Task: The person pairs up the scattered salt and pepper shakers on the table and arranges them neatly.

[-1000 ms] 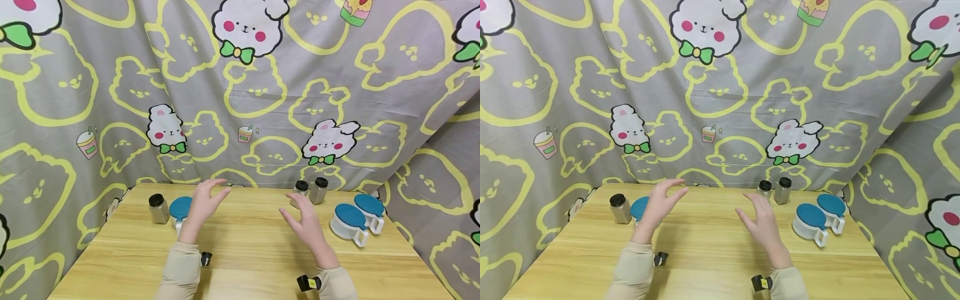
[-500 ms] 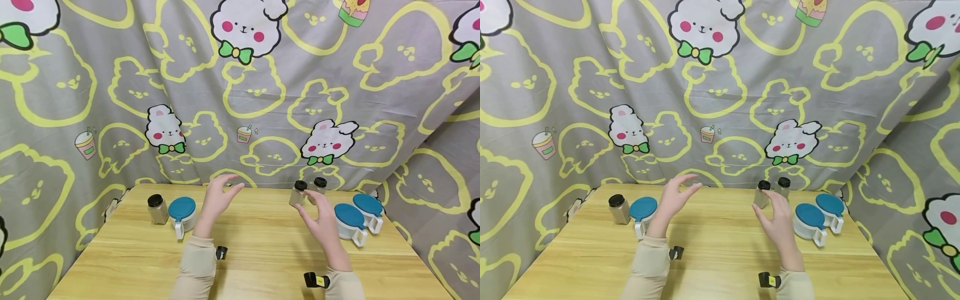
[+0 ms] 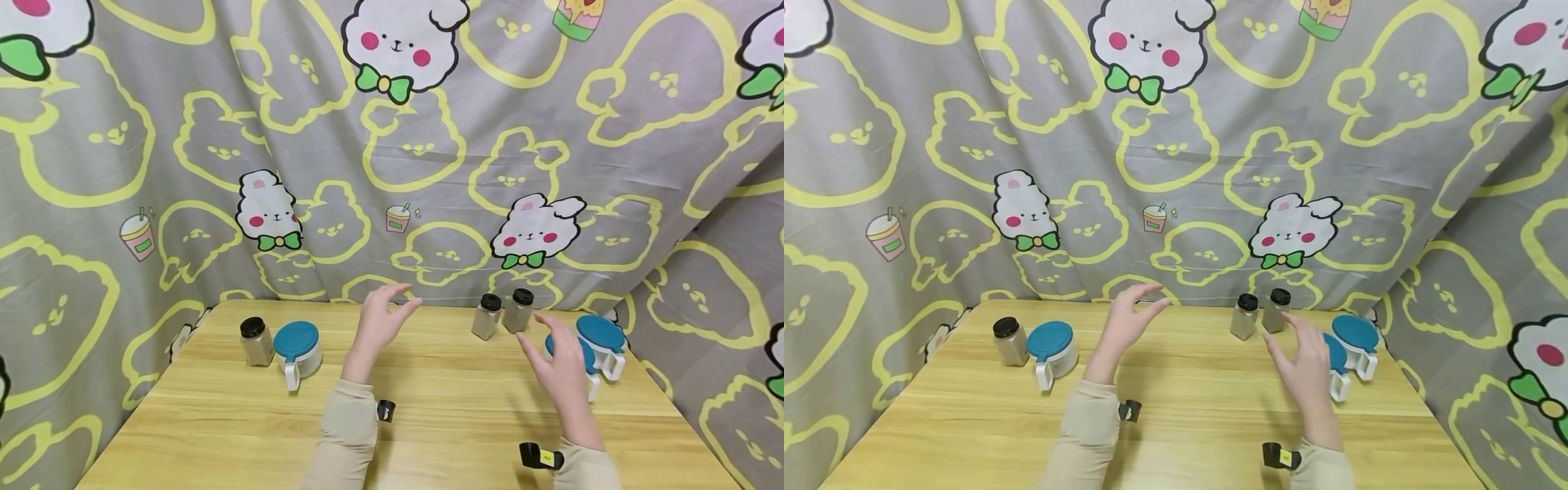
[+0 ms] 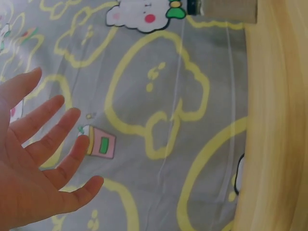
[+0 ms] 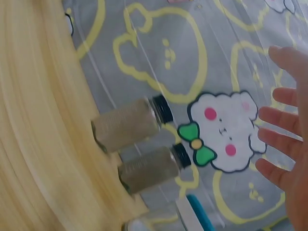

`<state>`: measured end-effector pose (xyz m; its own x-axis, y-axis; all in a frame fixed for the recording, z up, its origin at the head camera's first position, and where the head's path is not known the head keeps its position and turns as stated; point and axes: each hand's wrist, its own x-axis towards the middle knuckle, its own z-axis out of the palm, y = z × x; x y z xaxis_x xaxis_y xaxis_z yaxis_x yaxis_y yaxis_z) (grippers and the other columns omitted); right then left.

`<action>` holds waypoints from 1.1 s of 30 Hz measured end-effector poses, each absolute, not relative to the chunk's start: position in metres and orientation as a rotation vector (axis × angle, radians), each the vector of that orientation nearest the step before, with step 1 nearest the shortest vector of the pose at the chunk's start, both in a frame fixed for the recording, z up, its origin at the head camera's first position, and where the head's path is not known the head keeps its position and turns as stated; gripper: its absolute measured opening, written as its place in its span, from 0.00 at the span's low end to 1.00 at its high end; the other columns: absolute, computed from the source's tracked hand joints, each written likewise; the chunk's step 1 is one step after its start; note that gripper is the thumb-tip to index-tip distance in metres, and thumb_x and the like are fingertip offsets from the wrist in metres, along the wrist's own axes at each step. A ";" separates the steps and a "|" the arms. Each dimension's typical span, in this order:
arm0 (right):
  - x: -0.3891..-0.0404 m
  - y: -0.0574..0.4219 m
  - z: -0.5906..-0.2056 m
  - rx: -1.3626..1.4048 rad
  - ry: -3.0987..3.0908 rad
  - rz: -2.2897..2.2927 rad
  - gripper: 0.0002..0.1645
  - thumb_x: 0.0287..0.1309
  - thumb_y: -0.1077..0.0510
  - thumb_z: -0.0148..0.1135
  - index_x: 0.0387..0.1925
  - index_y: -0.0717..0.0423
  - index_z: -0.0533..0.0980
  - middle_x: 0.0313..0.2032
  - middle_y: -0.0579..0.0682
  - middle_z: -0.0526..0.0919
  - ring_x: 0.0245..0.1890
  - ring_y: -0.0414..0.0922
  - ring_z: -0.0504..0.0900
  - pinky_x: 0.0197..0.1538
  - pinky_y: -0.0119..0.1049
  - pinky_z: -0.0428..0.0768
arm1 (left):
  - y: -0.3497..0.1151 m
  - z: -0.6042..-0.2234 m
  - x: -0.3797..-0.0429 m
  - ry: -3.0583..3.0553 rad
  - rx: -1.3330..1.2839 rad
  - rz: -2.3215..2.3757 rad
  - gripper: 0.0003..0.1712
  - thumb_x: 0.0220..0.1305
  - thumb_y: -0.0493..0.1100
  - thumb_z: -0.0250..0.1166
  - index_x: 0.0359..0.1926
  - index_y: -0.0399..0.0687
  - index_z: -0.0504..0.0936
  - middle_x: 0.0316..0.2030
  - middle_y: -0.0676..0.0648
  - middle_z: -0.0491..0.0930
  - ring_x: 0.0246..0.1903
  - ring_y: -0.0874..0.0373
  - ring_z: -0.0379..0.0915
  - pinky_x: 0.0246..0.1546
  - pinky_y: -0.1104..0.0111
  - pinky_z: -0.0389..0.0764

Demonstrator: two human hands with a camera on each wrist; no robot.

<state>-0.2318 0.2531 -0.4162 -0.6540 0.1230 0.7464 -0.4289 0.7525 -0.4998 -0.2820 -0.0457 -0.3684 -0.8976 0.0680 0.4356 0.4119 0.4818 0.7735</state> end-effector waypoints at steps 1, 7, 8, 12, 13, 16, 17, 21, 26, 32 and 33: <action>-0.231 0.256 -0.416 0.210 -2.134 0.869 0.30 0.49 0.63 0.72 0.55 0.65 0.74 0.51 0.66 0.78 0.54 0.63 0.72 0.56 0.60 0.67 | -0.043 -0.369 -0.282 -2.390 -0.401 -1.384 0.24 0.62 0.55 0.67 0.57 0.52 0.81 0.56 0.47 0.81 0.61 0.46 0.70 0.64 0.48 0.67; -0.227 0.269 -0.418 0.128 -2.170 0.919 0.28 0.54 0.60 0.69 0.56 0.64 0.74 0.52 0.65 0.77 0.57 0.63 0.70 0.57 0.62 0.66 | -0.026 -0.375 -0.287 -2.407 -0.420 -1.367 0.25 0.62 0.56 0.66 0.57 0.50 0.81 0.56 0.47 0.81 0.59 0.45 0.71 0.63 0.48 0.67; -0.227 0.271 -0.419 0.119 -2.174 0.923 0.28 0.54 0.60 0.69 0.56 0.64 0.74 0.53 0.65 0.77 0.57 0.63 0.70 0.57 0.61 0.66 | -0.023 -0.376 -0.288 -2.409 -0.425 -1.360 0.26 0.62 0.56 0.66 0.57 0.50 0.81 0.56 0.47 0.81 0.59 0.45 0.71 0.64 0.48 0.67; -0.226 0.278 -0.421 0.084 -2.181 0.949 0.29 0.55 0.60 0.69 0.57 0.63 0.73 0.55 0.64 0.76 0.58 0.62 0.68 0.58 0.60 0.66 | -0.013 -0.380 -0.291 -2.395 -0.438 -1.356 0.26 0.62 0.56 0.65 0.57 0.49 0.81 0.57 0.47 0.81 0.61 0.44 0.70 0.64 0.46 0.64; -0.225 0.281 -0.422 0.074 -2.183 0.955 0.29 0.55 0.59 0.69 0.57 0.63 0.73 0.55 0.64 0.75 0.59 0.62 0.68 0.59 0.60 0.65 | -0.011 -0.380 -0.291 -2.395 -0.438 -1.356 0.26 0.62 0.56 0.65 0.58 0.49 0.80 0.57 0.47 0.81 0.62 0.44 0.69 0.65 0.46 0.63; -0.225 0.287 -0.424 0.047 -2.190 0.973 0.29 0.56 0.59 0.68 0.58 0.64 0.72 0.57 0.65 0.74 0.61 0.62 0.66 0.62 0.62 0.62 | -0.004 -0.382 -0.293 -2.377 -0.448 -1.355 0.26 0.62 0.56 0.66 0.57 0.49 0.81 0.57 0.47 0.81 0.62 0.44 0.69 0.65 0.45 0.62; -0.224 0.289 -0.424 0.036 -2.193 0.978 0.30 0.56 0.59 0.68 0.59 0.64 0.72 0.57 0.65 0.74 0.62 0.63 0.66 0.62 0.62 0.61 | -0.002 -0.383 -0.294 -2.375 -0.448 -1.352 0.26 0.62 0.56 0.66 0.57 0.50 0.81 0.57 0.47 0.81 0.61 0.44 0.69 0.65 0.45 0.63; -0.222 0.297 -0.425 -0.031 -2.209 0.993 0.31 0.57 0.57 0.67 0.61 0.62 0.71 0.58 0.64 0.74 0.62 0.62 0.65 0.63 0.62 0.60 | 0.006 -0.384 -0.297 -2.372 -0.454 -1.336 0.25 0.62 0.56 0.66 0.57 0.51 0.81 0.56 0.47 0.81 0.60 0.45 0.71 0.63 0.46 0.65; -0.222 0.305 -0.430 -0.073 -2.190 0.990 0.32 0.57 0.56 0.67 0.61 0.61 0.71 0.59 0.63 0.73 0.63 0.62 0.65 0.63 0.62 0.60 | 0.013 -0.387 -0.301 -2.419 -0.440 -1.301 0.26 0.62 0.58 0.65 0.59 0.54 0.80 0.56 0.50 0.81 0.60 0.47 0.71 0.62 0.47 0.66; -0.225 0.311 -0.437 -0.050 -2.150 0.955 0.32 0.53 0.58 0.70 0.58 0.65 0.72 0.59 0.67 0.73 0.63 0.66 0.64 0.67 0.61 0.54 | 0.018 -0.391 -0.306 -2.464 -0.429 -1.215 0.27 0.61 0.59 0.65 0.59 0.56 0.79 0.56 0.51 0.81 0.61 0.48 0.71 0.63 0.48 0.65; -0.225 0.311 -0.438 -0.056 -2.151 0.953 0.32 0.53 0.58 0.70 0.58 0.65 0.72 0.59 0.68 0.72 0.63 0.66 0.63 0.68 0.61 0.53 | 0.018 -0.392 -0.306 -2.469 -0.430 -1.206 0.27 0.61 0.60 0.65 0.59 0.56 0.79 0.56 0.52 0.81 0.61 0.48 0.71 0.63 0.48 0.65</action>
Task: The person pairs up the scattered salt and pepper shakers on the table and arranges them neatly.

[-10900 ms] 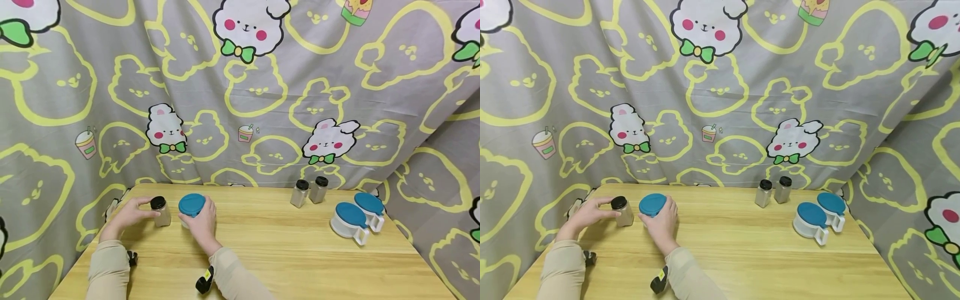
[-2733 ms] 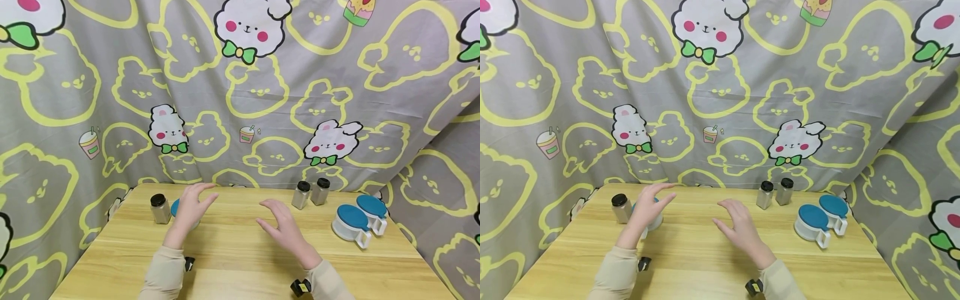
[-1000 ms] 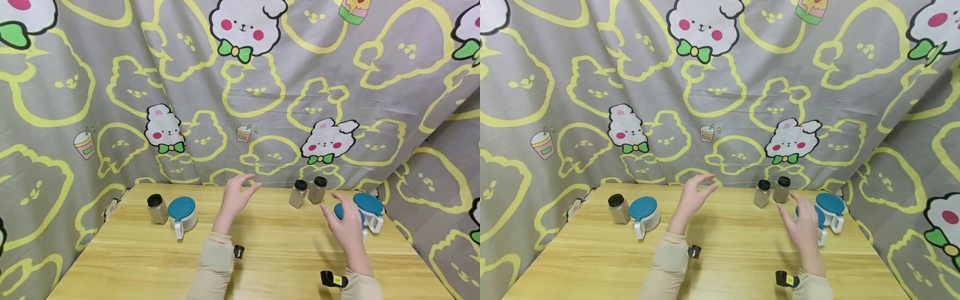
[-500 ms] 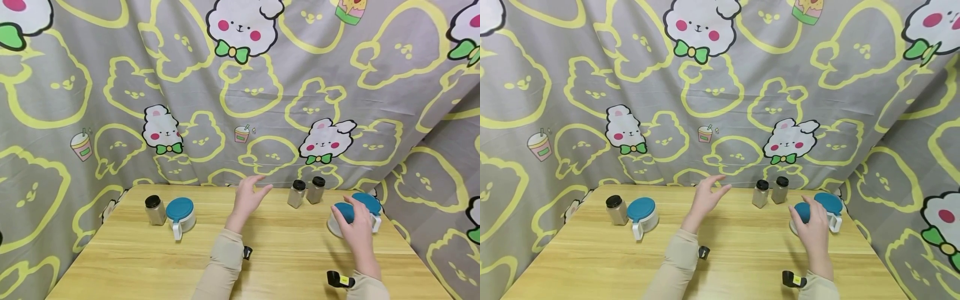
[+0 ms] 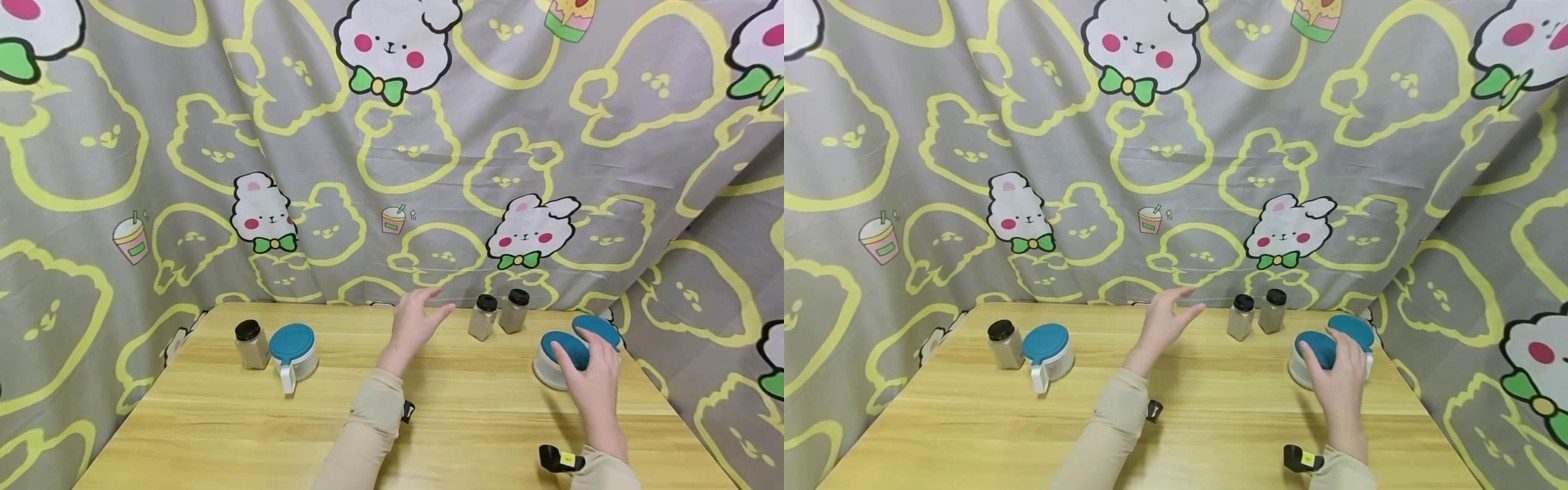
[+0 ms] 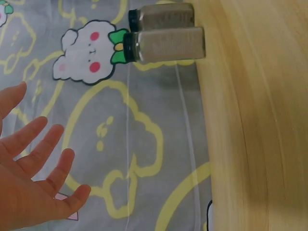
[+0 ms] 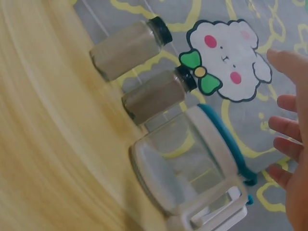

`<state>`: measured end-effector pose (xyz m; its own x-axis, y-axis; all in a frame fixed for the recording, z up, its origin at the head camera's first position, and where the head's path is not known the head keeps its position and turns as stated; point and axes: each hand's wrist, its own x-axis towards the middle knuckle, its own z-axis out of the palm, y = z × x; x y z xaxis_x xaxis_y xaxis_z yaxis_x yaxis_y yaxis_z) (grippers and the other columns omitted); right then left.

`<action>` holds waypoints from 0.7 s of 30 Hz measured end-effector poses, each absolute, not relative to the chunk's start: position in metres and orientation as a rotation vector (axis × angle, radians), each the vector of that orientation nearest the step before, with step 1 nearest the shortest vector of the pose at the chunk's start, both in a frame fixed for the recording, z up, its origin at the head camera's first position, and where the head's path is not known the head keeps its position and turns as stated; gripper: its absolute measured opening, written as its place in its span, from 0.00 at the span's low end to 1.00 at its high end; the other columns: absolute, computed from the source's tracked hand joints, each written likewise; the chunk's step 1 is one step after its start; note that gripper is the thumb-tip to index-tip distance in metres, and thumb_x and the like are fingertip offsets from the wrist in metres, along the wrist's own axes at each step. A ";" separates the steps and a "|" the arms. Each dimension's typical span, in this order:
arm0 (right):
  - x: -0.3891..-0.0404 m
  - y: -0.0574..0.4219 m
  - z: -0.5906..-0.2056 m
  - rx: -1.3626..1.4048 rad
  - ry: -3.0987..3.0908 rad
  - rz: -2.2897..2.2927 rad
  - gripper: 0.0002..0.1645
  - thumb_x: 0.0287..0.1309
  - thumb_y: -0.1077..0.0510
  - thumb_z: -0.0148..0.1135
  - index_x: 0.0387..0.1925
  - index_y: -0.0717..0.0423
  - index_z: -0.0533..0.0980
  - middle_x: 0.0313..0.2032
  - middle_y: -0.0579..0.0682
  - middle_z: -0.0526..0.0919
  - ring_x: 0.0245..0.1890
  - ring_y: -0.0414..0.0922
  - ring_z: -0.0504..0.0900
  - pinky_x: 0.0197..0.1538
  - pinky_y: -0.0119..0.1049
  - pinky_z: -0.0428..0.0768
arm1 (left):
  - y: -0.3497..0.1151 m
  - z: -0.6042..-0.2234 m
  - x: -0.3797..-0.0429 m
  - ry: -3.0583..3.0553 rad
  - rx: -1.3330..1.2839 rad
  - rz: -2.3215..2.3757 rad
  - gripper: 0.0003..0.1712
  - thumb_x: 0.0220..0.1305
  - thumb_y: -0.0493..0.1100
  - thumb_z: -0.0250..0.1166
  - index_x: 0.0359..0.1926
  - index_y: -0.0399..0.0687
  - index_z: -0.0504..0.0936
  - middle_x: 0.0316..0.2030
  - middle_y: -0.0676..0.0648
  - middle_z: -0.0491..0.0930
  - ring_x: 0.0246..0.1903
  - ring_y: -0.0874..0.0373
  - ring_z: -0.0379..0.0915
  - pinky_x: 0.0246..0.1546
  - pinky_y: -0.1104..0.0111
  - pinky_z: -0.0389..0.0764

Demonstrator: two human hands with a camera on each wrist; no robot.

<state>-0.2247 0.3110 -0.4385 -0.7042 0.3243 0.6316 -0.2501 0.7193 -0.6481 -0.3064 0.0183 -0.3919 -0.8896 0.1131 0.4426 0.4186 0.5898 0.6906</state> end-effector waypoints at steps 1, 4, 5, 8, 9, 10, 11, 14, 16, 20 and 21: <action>-0.225 0.312 -0.440 -0.065 -2.152 0.950 0.32 0.53 0.58 0.70 0.58 0.66 0.72 0.59 0.69 0.72 0.62 0.66 0.63 0.68 0.61 0.53 | 0.019 -0.392 -0.307 -2.473 -0.432 -1.199 0.27 0.61 0.60 0.65 0.59 0.56 0.79 0.56 0.52 0.81 0.61 0.48 0.71 0.63 0.47 0.64; -0.227 0.315 -0.445 -0.117 -2.191 0.946 0.34 0.53 0.56 0.70 0.59 0.66 0.71 0.60 0.69 0.71 0.62 0.67 0.62 0.68 0.60 0.53 | 0.022 -0.393 -0.309 -2.480 -0.428 -1.190 0.27 0.61 0.60 0.65 0.59 0.57 0.79 0.56 0.52 0.81 0.61 0.48 0.71 0.62 0.48 0.65; -0.227 0.316 -0.446 -0.134 -2.208 0.943 0.35 0.53 0.55 0.70 0.60 0.66 0.70 0.60 0.69 0.71 0.62 0.67 0.62 0.68 0.61 0.54 | 0.023 -0.393 -0.310 -2.479 -0.427 -1.189 0.27 0.61 0.59 0.65 0.59 0.57 0.79 0.56 0.52 0.81 0.61 0.48 0.71 0.62 0.48 0.65; -0.229 0.319 -0.451 -0.183 -2.262 0.934 0.38 0.53 0.53 0.70 0.62 0.66 0.68 0.61 0.70 0.69 0.64 0.67 0.61 0.66 0.62 0.55 | 0.026 -0.393 -0.312 -2.474 -0.431 -1.178 0.27 0.61 0.59 0.65 0.59 0.56 0.79 0.56 0.53 0.81 0.60 0.48 0.72 0.61 0.49 0.67; -0.229 0.319 -0.453 -0.197 -2.277 0.933 0.39 0.53 0.52 0.70 0.62 0.66 0.68 0.62 0.69 0.69 0.64 0.67 0.61 0.66 0.62 0.56 | 0.027 -0.393 -0.312 -2.475 -0.434 -1.179 0.27 0.61 0.59 0.65 0.59 0.56 0.79 0.56 0.53 0.81 0.60 0.48 0.71 0.61 0.49 0.67; -0.229 0.320 -0.454 -0.208 -2.286 0.930 0.40 0.53 0.52 0.71 0.63 0.66 0.67 0.62 0.69 0.68 0.64 0.67 0.61 0.66 0.63 0.55 | 0.028 -0.393 -0.313 -2.477 -0.438 -1.178 0.27 0.61 0.59 0.65 0.59 0.56 0.79 0.56 0.53 0.82 0.60 0.49 0.71 0.60 0.49 0.67; -0.229 0.320 -0.456 -0.220 -2.292 0.931 0.41 0.53 0.51 0.71 0.63 0.67 0.66 0.62 0.70 0.68 0.64 0.67 0.60 0.66 0.63 0.55 | 0.029 -0.393 -0.313 -2.481 -0.439 -1.176 0.27 0.61 0.60 0.65 0.59 0.57 0.79 0.56 0.53 0.82 0.60 0.49 0.71 0.60 0.50 0.67; -0.229 0.321 -0.460 -0.252 -2.304 0.934 0.44 0.52 0.50 0.71 0.65 0.67 0.64 0.62 0.70 0.67 0.65 0.68 0.59 0.67 0.64 0.54 | 0.033 -0.395 -0.316 -2.496 -0.446 -1.170 0.28 0.61 0.60 0.65 0.60 0.57 0.79 0.56 0.53 0.82 0.61 0.49 0.71 0.61 0.49 0.66; -0.229 0.322 -0.462 -0.284 -2.318 0.946 0.47 0.51 0.49 0.71 0.66 0.66 0.62 0.63 0.71 0.65 0.65 0.68 0.57 0.67 0.64 0.52 | 0.036 -0.396 -0.318 -2.506 -0.450 -1.162 0.28 0.61 0.60 0.65 0.59 0.57 0.79 0.56 0.54 0.82 0.61 0.49 0.71 0.60 0.48 0.66; -0.229 0.325 -0.467 -0.348 -2.360 0.968 0.51 0.51 0.47 0.71 0.68 0.66 0.59 0.65 0.71 0.61 0.68 0.69 0.53 0.68 0.65 0.50 | 0.042 -0.399 -0.322 -2.522 -0.464 -1.133 0.28 0.61 0.60 0.66 0.59 0.57 0.79 0.56 0.54 0.81 0.61 0.49 0.72 0.60 0.47 0.67; -0.229 0.326 -0.469 -0.360 -2.367 0.973 0.51 0.51 0.47 0.72 0.69 0.66 0.59 0.66 0.72 0.61 0.68 0.69 0.53 0.69 0.65 0.50 | 0.043 -0.399 -0.323 -2.523 -0.467 -1.130 0.28 0.61 0.60 0.66 0.59 0.56 0.79 0.56 0.54 0.81 0.61 0.48 0.72 0.60 0.47 0.67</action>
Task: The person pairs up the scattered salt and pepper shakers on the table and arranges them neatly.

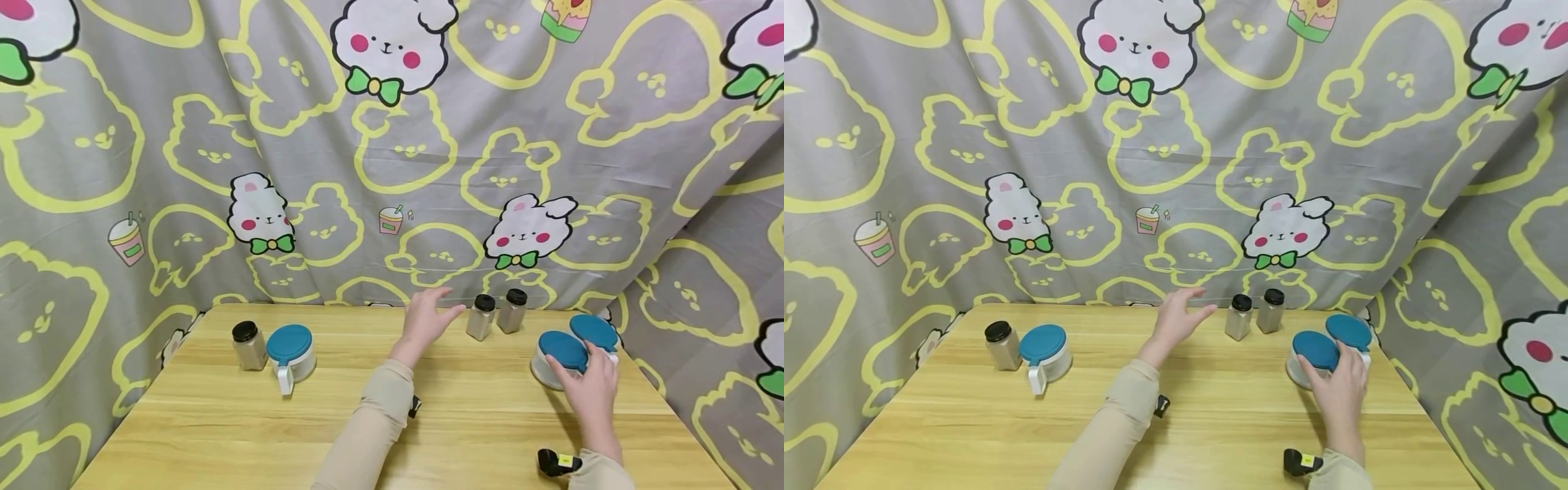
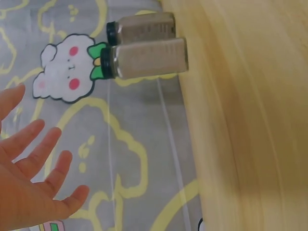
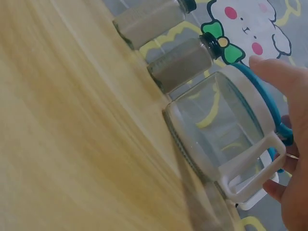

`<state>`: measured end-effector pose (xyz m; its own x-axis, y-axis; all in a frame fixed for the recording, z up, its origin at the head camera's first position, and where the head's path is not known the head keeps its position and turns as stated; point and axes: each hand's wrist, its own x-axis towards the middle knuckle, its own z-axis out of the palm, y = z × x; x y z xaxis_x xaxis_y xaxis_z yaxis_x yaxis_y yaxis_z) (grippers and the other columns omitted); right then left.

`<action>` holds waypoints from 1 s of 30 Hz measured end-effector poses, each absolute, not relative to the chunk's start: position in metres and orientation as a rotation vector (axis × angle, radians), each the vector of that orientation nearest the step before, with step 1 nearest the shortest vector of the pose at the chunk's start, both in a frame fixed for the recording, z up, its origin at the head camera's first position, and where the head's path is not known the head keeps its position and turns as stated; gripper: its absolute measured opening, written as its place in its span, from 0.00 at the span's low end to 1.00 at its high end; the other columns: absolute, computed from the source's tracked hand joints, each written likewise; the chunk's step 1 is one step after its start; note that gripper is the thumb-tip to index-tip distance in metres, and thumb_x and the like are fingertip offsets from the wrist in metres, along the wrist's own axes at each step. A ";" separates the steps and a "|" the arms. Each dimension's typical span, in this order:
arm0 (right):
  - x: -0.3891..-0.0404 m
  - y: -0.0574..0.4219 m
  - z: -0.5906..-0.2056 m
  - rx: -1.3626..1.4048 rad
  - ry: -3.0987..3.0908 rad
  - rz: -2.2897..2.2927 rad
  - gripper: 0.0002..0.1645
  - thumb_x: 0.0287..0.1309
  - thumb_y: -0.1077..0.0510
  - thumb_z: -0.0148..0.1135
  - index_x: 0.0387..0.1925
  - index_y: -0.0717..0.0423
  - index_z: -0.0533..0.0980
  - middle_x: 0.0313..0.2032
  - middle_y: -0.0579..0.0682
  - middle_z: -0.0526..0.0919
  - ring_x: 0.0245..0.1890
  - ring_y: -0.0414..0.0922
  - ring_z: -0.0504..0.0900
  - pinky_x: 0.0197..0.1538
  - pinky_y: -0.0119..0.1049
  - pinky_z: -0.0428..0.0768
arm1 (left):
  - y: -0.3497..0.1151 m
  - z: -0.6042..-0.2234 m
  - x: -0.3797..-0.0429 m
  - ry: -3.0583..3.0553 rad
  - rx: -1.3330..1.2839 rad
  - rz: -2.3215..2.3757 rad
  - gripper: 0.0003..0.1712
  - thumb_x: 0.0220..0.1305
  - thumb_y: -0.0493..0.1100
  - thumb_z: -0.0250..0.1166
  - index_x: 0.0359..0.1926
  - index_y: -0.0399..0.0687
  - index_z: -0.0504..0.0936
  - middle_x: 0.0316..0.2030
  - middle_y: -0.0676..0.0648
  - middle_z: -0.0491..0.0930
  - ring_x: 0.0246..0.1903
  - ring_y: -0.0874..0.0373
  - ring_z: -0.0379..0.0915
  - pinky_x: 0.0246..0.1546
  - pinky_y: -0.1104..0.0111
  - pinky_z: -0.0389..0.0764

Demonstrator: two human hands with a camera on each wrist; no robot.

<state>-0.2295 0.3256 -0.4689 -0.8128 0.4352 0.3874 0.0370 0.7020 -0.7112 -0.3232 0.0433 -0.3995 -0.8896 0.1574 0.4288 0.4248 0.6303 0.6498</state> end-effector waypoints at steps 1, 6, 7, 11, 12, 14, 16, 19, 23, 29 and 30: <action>-0.230 0.326 -0.470 -0.368 -2.371 0.978 0.52 0.51 0.47 0.72 0.69 0.66 0.58 0.66 0.72 0.60 0.68 0.69 0.52 0.69 0.65 0.50 | 0.044 -0.400 -0.324 -2.526 -0.466 -1.125 0.28 0.61 0.60 0.66 0.59 0.56 0.80 0.56 0.54 0.81 0.60 0.48 0.72 0.59 0.47 0.67; -0.232 0.330 -0.475 -0.415 -2.398 1.053 0.55 0.52 0.46 0.71 0.72 0.64 0.53 0.70 0.73 0.55 0.71 0.71 0.48 0.68 0.69 0.49 | 0.050 -0.404 -0.327 -2.547 -0.455 -1.120 0.27 0.60 0.59 0.67 0.58 0.57 0.80 0.56 0.53 0.82 0.60 0.48 0.72 0.59 0.47 0.68; -0.232 0.331 -0.476 -0.421 -2.400 1.076 0.56 0.53 0.45 0.70 0.73 0.64 0.52 0.70 0.73 0.54 0.71 0.71 0.48 0.68 0.70 0.49 | 0.051 -0.405 -0.328 -2.552 -0.454 -1.120 0.27 0.60 0.59 0.67 0.58 0.57 0.80 0.56 0.53 0.81 0.60 0.47 0.72 0.59 0.47 0.68; -0.233 0.335 -0.479 -0.429 -2.390 1.149 0.58 0.53 0.46 0.71 0.74 0.64 0.50 0.69 0.73 0.55 0.70 0.70 0.50 0.68 0.68 0.52 | 0.055 -0.406 -0.330 -2.579 -0.456 -1.099 0.27 0.61 0.59 0.66 0.58 0.57 0.80 0.57 0.53 0.81 0.60 0.47 0.72 0.59 0.47 0.68; -0.233 0.336 -0.479 -0.431 -2.390 1.162 0.58 0.52 0.46 0.71 0.74 0.64 0.50 0.69 0.73 0.56 0.70 0.69 0.51 0.68 0.68 0.53 | 0.056 -0.406 -0.330 -2.585 -0.456 -1.099 0.27 0.61 0.59 0.66 0.59 0.57 0.80 0.57 0.53 0.81 0.61 0.48 0.72 0.59 0.47 0.68; -0.234 0.339 -0.480 -0.431 -2.393 1.197 0.59 0.52 0.46 0.71 0.74 0.64 0.49 0.68 0.73 0.56 0.69 0.69 0.53 0.68 0.67 0.55 | 0.057 -0.407 -0.332 -2.600 -0.457 -1.095 0.27 0.61 0.59 0.65 0.59 0.57 0.79 0.57 0.53 0.81 0.61 0.48 0.72 0.60 0.46 0.67; -0.234 0.342 -0.480 -0.427 -2.406 1.231 0.59 0.53 0.46 0.70 0.75 0.64 0.48 0.69 0.73 0.55 0.69 0.69 0.54 0.68 0.66 0.56 | 0.059 -0.409 -0.334 -2.609 -0.461 -1.102 0.27 0.61 0.58 0.66 0.59 0.57 0.79 0.58 0.53 0.80 0.61 0.49 0.72 0.61 0.46 0.67; -0.235 0.346 -0.480 -0.418 -2.425 1.303 0.59 0.54 0.46 0.69 0.76 0.62 0.46 0.70 0.73 0.52 0.70 0.69 0.53 0.69 0.67 0.55 | 0.062 -0.413 -0.337 -2.620 -0.468 -1.100 0.26 0.61 0.58 0.66 0.59 0.56 0.80 0.58 0.53 0.80 0.61 0.50 0.72 0.61 0.47 0.67; -0.235 0.350 -0.480 -0.391 -2.421 1.400 0.59 0.56 0.48 0.69 0.76 0.60 0.43 0.71 0.73 0.50 0.70 0.69 0.53 0.69 0.66 0.54 | 0.066 -0.417 -0.340 -2.626 -0.474 -1.090 0.27 0.61 0.59 0.66 0.58 0.56 0.80 0.57 0.53 0.81 0.60 0.51 0.74 0.57 0.49 0.69; -0.239 0.355 -0.484 -0.369 -2.407 1.526 0.60 0.58 0.50 0.68 0.77 0.57 0.39 0.74 0.71 0.45 0.73 0.68 0.48 0.71 0.66 0.52 | 0.073 -0.418 -0.342 -2.653 -0.474 -1.070 0.27 0.60 0.60 0.66 0.58 0.57 0.80 0.57 0.53 0.81 0.58 0.50 0.75 0.54 0.52 0.71; -0.239 0.355 -0.485 -0.373 -2.411 1.539 0.60 0.58 0.50 0.68 0.77 0.56 0.39 0.74 0.70 0.44 0.73 0.67 0.47 0.71 0.66 0.52 | 0.074 -0.419 -0.343 -2.657 -0.475 -1.066 0.27 0.60 0.60 0.66 0.58 0.57 0.80 0.56 0.53 0.82 0.58 0.50 0.75 0.54 0.53 0.71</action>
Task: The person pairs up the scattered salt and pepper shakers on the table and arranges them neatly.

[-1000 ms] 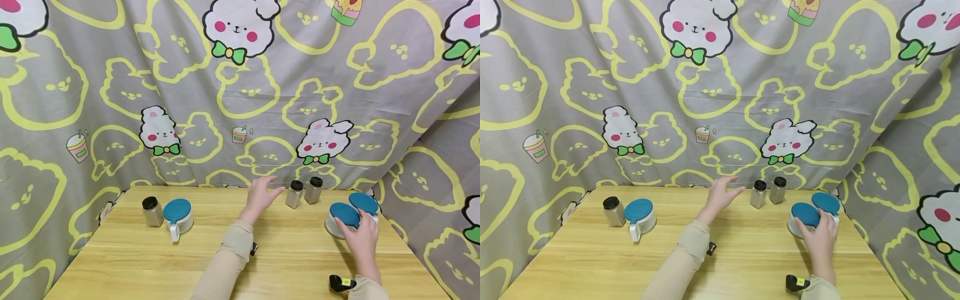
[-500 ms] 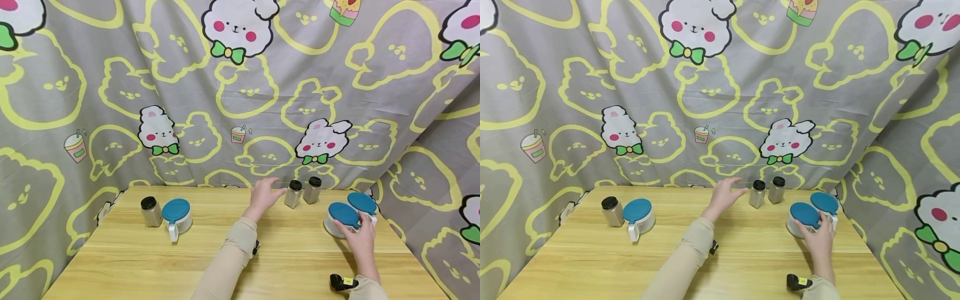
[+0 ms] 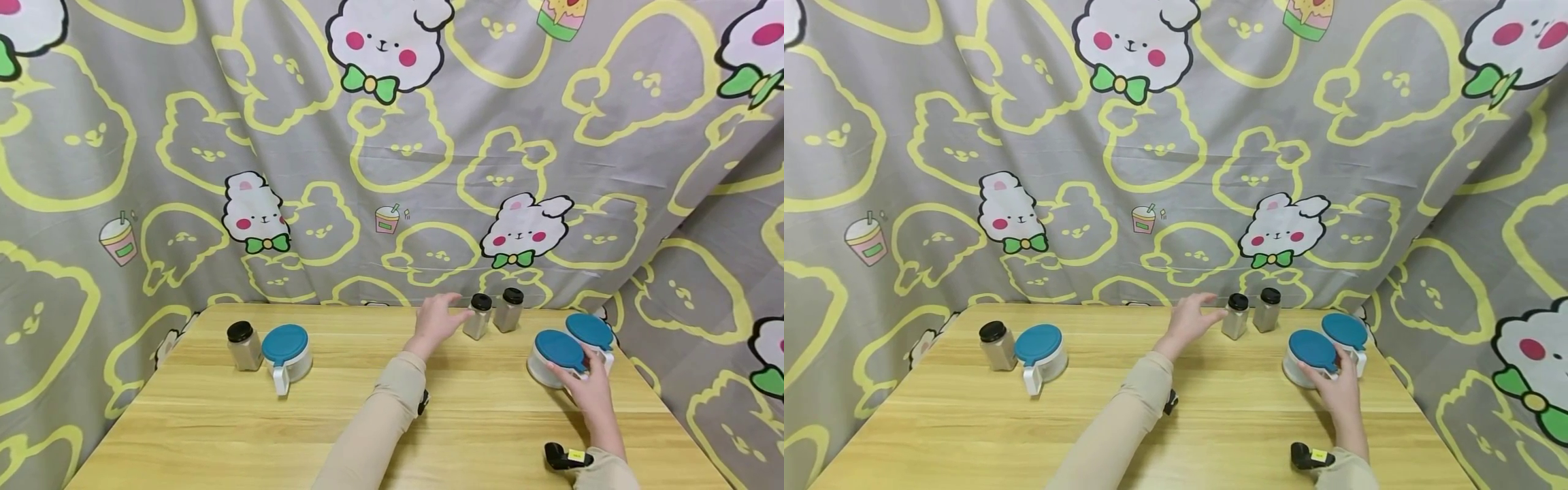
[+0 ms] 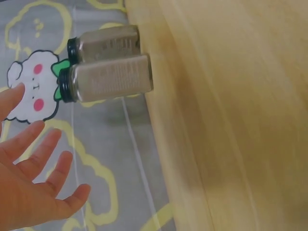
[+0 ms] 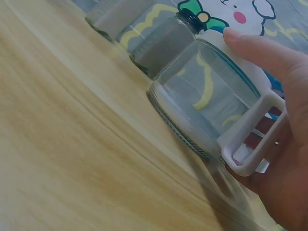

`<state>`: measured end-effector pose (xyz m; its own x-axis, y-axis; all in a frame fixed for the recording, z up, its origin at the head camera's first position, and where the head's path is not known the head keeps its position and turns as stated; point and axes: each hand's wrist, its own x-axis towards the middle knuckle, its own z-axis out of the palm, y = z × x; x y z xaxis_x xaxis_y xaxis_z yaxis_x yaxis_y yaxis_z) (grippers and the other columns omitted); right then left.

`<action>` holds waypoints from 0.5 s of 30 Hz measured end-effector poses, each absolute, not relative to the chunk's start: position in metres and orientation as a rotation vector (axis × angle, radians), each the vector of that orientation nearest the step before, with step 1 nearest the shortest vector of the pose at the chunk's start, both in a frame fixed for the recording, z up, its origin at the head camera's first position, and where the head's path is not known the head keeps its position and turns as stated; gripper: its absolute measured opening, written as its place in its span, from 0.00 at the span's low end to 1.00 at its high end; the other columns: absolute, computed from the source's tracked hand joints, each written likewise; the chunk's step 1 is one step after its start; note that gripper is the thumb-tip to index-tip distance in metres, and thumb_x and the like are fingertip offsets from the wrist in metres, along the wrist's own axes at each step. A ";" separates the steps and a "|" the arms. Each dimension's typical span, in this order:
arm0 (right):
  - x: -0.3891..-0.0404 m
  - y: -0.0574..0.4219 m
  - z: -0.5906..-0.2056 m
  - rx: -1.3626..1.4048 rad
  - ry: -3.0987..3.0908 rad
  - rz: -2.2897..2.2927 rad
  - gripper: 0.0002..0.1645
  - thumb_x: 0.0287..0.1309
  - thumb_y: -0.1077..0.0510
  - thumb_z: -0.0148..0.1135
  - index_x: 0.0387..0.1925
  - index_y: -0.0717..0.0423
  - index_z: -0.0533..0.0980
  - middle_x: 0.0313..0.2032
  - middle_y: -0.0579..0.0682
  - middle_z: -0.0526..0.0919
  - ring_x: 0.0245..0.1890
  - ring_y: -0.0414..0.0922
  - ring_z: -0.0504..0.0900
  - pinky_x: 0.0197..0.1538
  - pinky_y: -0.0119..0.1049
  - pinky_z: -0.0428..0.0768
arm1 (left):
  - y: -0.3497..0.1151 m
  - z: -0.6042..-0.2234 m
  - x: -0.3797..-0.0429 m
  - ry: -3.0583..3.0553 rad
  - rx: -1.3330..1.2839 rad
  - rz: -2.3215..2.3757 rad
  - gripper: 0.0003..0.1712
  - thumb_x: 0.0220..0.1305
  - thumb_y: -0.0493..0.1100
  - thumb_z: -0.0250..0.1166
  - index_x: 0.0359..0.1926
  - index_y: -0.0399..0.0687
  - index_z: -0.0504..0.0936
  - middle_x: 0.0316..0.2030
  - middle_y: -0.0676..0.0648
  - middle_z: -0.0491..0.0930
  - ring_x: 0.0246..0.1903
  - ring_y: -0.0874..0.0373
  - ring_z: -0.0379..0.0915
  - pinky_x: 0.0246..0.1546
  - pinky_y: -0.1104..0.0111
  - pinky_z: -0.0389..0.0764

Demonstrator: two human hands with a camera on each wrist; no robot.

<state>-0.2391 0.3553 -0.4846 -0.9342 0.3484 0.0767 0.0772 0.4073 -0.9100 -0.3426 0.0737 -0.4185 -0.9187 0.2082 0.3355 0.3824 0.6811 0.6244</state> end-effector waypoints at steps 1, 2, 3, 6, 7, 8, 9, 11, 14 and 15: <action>-0.239 0.356 -0.485 -0.373 -2.415 1.549 0.60 0.58 0.50 0.67 0.77 0.56 0.38 0.74 0.70 0.43 0.73 0.67 0.46 0.71 0.66 0.52 | 0.075 -0.419 -0.343 -2.662 -0.474 -1.058 0.27 0.60 0.60 0.66 0.58 0.57 0.81 0.56 0.53 0.82 0.58 0.51 0.76 0.53 0.54 0.72; -0.240 0.356 -0.485 -0.370 -2.416 1.560 0.60 0.59 0.50 0.67 0.77 0.56 0.38 0.75 0.69 0.42 0.73 0.67 0.46 0.71 0.66 0.51 | 0.077 -0.419 -0.343 -2.668 -0.473 -1.055 0.27 0.59 0.60 0.67 0.57 0.58 0.81 0.56 0.54 0.82 0.57 0.51 0.76 0.53 0.55 0.72; -0.240 0.356 -0.484 -0.365 -2.416 1.569 0.60 0.59 0.50 0.67 0.77 0.56 0.38 0.75 0.69 0.42 0.74 0.67 0.46 0.71 0.65 0.51 | 0.078 -0.420 -0.343 -2.674 -0.472 -1.054 0.27 0.59 0.61 0.67 0.57 0.58 0.81 0.56 0.54 0.82 0.57 0.51 0.76 0.53 0.55 0.71; -0.241 0.354 -0.484 -0.354 -2.413 1.586 0.60 0.59 0.50 0.67 0.77 0.56 0.38 0.75 0.69 0.42 0.73 0.67 0.46 0.71 0.65 0.50 | 0.082 -0.422 -0.343 -2.689 -0.467 -1.068 0.28 0.58 0.61 0.67 0.57 0.57 0.81 0.55 0.55 0.82 0.58 0.51 0.75 0.54 0.56 0.71; -0.241 0.354 -0.483 -0.350 -2.408 1.590 0.60 0.59 0.50 0.67 0.77 0.56 0.38 0.75 0.69 0.43 0.73 0.67 0.46 0.72 0.65 0.50 | 0.083 -0.423 -0.344 -2.694 -0.467 -1.073 0.28 0.58 0.61 0.67 0.57 0.57 0.81 0.55 0.55 0.82 0.58 0.51 0.75 0.54 0.55 0.71; -0.241 0.354 -0.483 -0.352 -2.403 1.594 0.59 0.59 0.51 0.68 0.77 0.56 0.39 0.75 0.68 0.43 0.73 0.67 0.47 0.72 0.65 0.50 | 0.084 -0.424 -0.344 -2.696 -0.468 -1.085 0.28 0.58 0.61 0.68 0.57 0.56 0.81 0.55 0.55 0.82 0.59 0.51 0.74 0.55 0.55 0.71; -0.241 0.353 -0.483 -0.358 -2.400 1.597 0.60 0.58 0.50 0.68 0.77 0.56 0.39 0.75 0.68 0.43 0.73 0.67 0.47 0.72 0.65 0.50 | 0.085 -0.425 -0.345 -2.697 -0.469 -1.086 0.28 0.58 0.61 0.68 0.57 0.56 0.81 0.55 0.56 0.82 0.59 0.50 0.74 0.55 0.54 0.71; -0.240 0.353 -0.483 -0.373 -2.393 1.604 0.60 0.58 0.50 0.68 0.77 0.56 0.38 0.75 0.67 0.42 0.74 0.66 0.46 0.72 0.65 0.50 | 0.088 -0.426 -0.345 -2.701 -0.474 -1.089 0.28 0.58 0.61 0.67 0.57 0.55 0.81 0.55 0.55 0.82 0.59 0.49 0.74 0.55 0.53 0.72; -0.241 0.351 -0.483 -0.386 -2.383 1.612 0.61 0.58 0.49 0.68 0.77 0.57 0.38 0.75 0.67 0.41 0.74 0.67 0.45 0.72 0.65 0.50 | 0.092 -0.427 -0.346 -2.704 -0.479 -1.069 0.28 0.58 0.60 0.68 0.57 0.55 0.81 0.55 0.54 0.82 0.59 0.48 0.74 0.53 0.52 0.73; -0.241 0.351 -0.482 -0.386 -2.379 1.613 0.61 0.58 0.49 0.68 0.77 0.57 0.38 0.75 0.67 0.41 0.74 0.67 0.46 0.72 0.65 0.51 | 0.093 -0.427 -0.346 -2.707 -0.477 -1.055 0.28 0.58 0.60 0.68 0.57 0.55 0.81 0.56 0.54 0.82 0.58 0.48 0.74 0.52 0.52 0.73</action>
